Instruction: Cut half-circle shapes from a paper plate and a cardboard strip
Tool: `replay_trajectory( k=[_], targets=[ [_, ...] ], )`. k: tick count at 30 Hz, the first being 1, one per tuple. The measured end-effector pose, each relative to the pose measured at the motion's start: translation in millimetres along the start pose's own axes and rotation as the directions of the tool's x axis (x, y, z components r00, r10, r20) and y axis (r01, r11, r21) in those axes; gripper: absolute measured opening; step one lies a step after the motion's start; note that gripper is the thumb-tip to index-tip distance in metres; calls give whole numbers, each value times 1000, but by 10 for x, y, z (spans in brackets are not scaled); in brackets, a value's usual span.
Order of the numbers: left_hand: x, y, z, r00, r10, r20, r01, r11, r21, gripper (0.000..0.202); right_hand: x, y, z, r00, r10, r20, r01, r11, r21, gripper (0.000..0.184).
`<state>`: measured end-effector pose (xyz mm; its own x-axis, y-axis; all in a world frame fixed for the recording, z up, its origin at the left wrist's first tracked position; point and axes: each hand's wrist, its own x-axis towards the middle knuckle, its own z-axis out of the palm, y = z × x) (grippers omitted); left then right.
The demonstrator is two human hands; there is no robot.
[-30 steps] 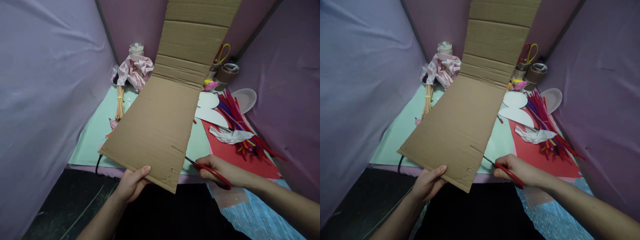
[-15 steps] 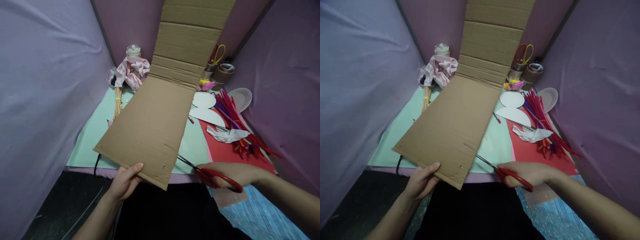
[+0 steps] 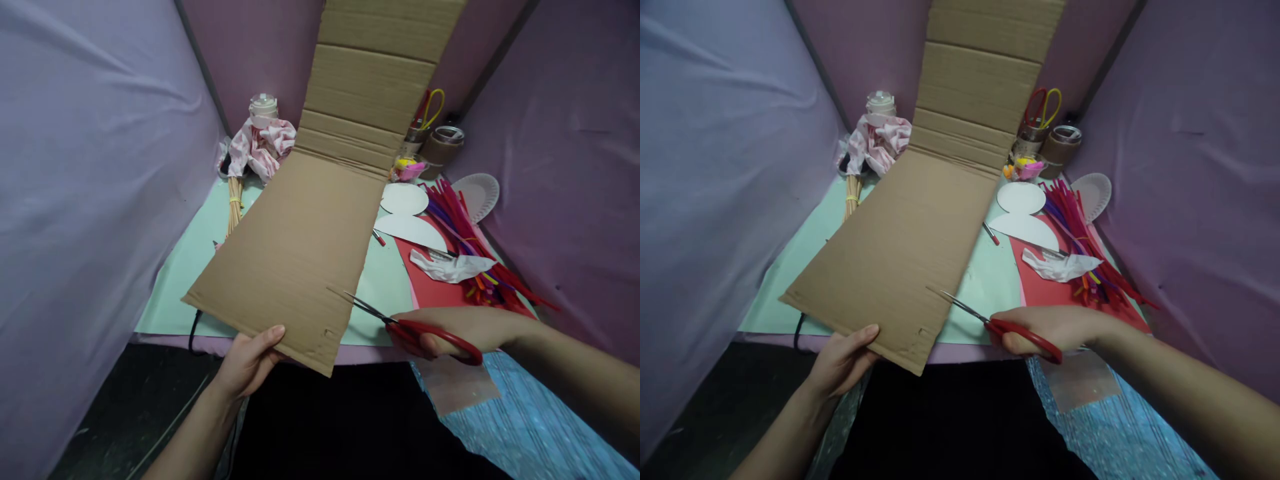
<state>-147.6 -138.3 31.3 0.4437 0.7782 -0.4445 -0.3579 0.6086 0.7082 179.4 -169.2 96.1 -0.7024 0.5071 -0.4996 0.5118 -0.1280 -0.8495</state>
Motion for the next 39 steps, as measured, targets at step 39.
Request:
replay_trajectory(
  k=[39],
  targets=[
    [-148, 178, 92, 996, 58, -71, -51, 994, 93, 59, 330, -51, 34, 969, -244, -25, 245, 969, 30, 91]
  ],
)
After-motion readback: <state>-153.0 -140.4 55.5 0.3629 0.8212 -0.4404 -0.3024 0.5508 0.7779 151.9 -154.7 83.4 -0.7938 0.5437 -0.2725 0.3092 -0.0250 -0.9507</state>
